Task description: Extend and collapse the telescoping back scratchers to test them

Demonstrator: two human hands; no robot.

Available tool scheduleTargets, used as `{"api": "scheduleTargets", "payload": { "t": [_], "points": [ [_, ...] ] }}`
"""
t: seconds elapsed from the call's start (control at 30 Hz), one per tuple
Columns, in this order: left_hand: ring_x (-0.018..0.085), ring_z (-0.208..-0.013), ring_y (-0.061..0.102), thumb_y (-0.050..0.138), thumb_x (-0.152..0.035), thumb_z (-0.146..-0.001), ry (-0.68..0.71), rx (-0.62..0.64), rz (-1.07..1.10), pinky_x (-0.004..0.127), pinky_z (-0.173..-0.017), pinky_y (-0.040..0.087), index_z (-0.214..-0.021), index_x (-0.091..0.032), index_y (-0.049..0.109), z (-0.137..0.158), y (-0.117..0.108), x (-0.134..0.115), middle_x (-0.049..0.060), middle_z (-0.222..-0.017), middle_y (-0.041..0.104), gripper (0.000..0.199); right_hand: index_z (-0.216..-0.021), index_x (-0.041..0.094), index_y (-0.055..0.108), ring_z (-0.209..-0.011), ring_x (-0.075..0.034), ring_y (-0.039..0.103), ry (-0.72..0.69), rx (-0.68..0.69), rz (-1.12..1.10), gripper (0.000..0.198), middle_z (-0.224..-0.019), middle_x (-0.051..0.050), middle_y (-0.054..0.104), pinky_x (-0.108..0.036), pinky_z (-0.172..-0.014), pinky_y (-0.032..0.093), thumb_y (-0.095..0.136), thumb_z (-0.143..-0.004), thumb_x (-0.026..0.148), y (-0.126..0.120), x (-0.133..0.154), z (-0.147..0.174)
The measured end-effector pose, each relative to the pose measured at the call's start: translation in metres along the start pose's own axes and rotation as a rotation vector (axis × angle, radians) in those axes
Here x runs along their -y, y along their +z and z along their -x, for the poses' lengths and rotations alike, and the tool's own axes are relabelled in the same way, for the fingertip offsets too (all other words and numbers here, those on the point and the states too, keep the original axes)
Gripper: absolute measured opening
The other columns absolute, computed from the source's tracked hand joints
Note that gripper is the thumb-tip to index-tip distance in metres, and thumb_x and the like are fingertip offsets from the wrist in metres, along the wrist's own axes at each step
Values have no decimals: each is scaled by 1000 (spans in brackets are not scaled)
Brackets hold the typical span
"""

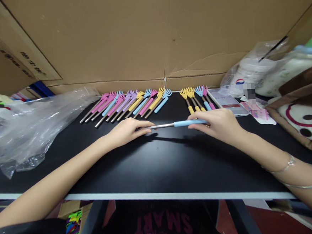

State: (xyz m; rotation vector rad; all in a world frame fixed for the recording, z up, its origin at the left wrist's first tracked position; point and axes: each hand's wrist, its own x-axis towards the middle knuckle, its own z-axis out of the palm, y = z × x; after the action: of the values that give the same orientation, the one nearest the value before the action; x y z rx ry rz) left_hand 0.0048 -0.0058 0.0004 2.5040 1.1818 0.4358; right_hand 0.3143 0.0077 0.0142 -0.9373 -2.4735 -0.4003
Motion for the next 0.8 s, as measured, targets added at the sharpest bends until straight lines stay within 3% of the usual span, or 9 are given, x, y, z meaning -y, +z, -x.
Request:
{"api": "scheduleTargets", "payload": {
  "t": [0.23, 0.4, 0.53, 0.8],
  "points": [
    [13, -67, 67, 40, -49, -96, 128, -283, -399, 20, -55, 38, -110, -26, 71, 5, -1, 0, 3, -87, 75, 41, -91, 25, 69, -47, -13, 50, 148, 155, -158, 46, -57, 0, 63, -25, -52, 32, 38, -91, 59, 2, 4, -1],
    [9, -59, 60, 43, -43, -97, 241, -448, -636, 22, -49, 31, -107, -30, 71, 7, -3, -1, 0, -68, 69, 33, -92, 22, 68, -50, -12, 49, 240, 259, -384, 40, -61, 0, 62, -25, -55, 34, 42, -90, 52, 3, 8, -3],
    [9, -52, 51, 44, -32, -98, 259, -480, -769, 25, -49, 27, -110, -35, 69, 8, -8, -6, -2, -56, 58, 28, -87, 20, 68, -55, -13, 50, 253, 357, -567, 41, -65, 0, 61, -26, -58, 34, 40, -92, 49, 1, 11, -5],
    [9, -50, 44, 40, -13, -96, 332, -512, -884, 27, -47, 24, -121, -39, 61, 12, -11, -11, -3, -51, 43, 42, -81, 18, 63, -55, -12, 41, 247, 483, -707, 44, -58, 3, 46, -26, -59, 33, 34, -94, 49, 0, 14, -6]
  ]
}}
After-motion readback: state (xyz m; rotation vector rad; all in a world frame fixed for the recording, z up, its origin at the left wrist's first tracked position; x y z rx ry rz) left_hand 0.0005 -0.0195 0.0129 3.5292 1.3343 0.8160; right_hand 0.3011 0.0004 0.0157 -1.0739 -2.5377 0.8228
